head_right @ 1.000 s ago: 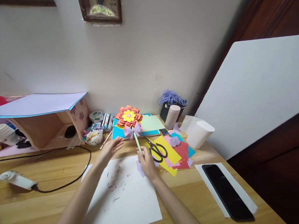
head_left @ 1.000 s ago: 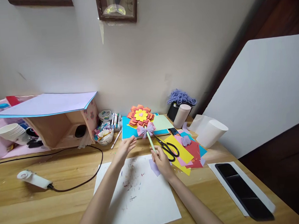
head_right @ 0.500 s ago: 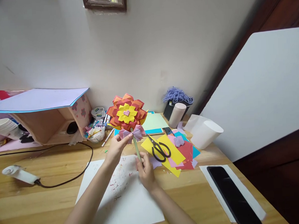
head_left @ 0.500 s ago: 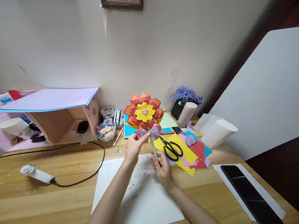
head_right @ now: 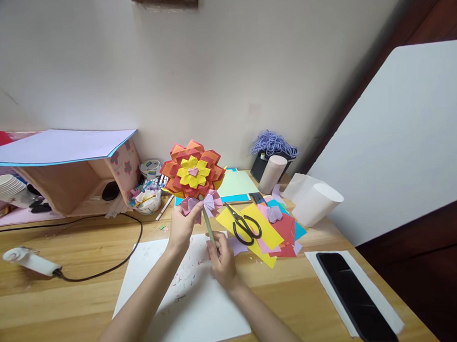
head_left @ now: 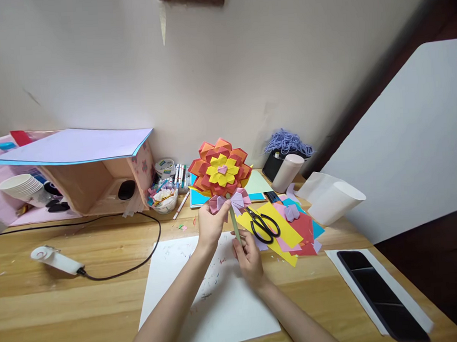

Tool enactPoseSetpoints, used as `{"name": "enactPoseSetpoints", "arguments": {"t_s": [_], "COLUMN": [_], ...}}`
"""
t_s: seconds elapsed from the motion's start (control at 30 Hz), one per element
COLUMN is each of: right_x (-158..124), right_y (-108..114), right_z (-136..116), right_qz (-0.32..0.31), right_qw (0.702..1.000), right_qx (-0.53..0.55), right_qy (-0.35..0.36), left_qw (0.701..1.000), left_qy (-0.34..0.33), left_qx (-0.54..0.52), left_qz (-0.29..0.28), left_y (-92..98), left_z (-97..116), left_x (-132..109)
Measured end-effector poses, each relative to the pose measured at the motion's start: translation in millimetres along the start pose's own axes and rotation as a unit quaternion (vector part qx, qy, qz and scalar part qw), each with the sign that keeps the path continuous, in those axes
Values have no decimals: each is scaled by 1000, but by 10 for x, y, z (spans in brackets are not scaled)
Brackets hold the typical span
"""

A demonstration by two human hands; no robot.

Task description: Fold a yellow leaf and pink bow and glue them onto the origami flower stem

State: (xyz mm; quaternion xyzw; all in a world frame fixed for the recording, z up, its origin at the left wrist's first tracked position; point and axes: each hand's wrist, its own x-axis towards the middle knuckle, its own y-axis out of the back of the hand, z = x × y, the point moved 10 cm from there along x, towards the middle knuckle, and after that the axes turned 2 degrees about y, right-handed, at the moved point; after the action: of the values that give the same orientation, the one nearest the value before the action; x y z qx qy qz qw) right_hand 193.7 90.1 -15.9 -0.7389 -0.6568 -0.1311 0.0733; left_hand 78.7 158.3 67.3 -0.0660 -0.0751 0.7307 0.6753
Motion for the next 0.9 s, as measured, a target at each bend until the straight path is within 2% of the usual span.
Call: {"name": "enactPoseSetpoints", "arguments": {"t_s": [0.2, 0.37, 0.67, 0.9], "right_x": [1, -6, -29, -34], "right_y": [-11, 15, 1, -11], "right_z": [-10, -20, -9, 9], "right_qz": [1, 14, 12, 10], "right_qw": [1000, 1000, 1000, 1000], "right_qx": [2, 5, -15, -15], "right_qy": [7, 11, 9, 7], "left_qw": [1000, 1000, 1000, 999], "left_qy": [-25, -8, -17, -16], "left_qx": [10, -7, 19, 31], "left_qz": [-6, -7, -13, -3], "left_y": [-22, -29, 18, 23], "left_z": [-2, -12, 116, 90], "left_x": [-11, -31, -71, -80]}}
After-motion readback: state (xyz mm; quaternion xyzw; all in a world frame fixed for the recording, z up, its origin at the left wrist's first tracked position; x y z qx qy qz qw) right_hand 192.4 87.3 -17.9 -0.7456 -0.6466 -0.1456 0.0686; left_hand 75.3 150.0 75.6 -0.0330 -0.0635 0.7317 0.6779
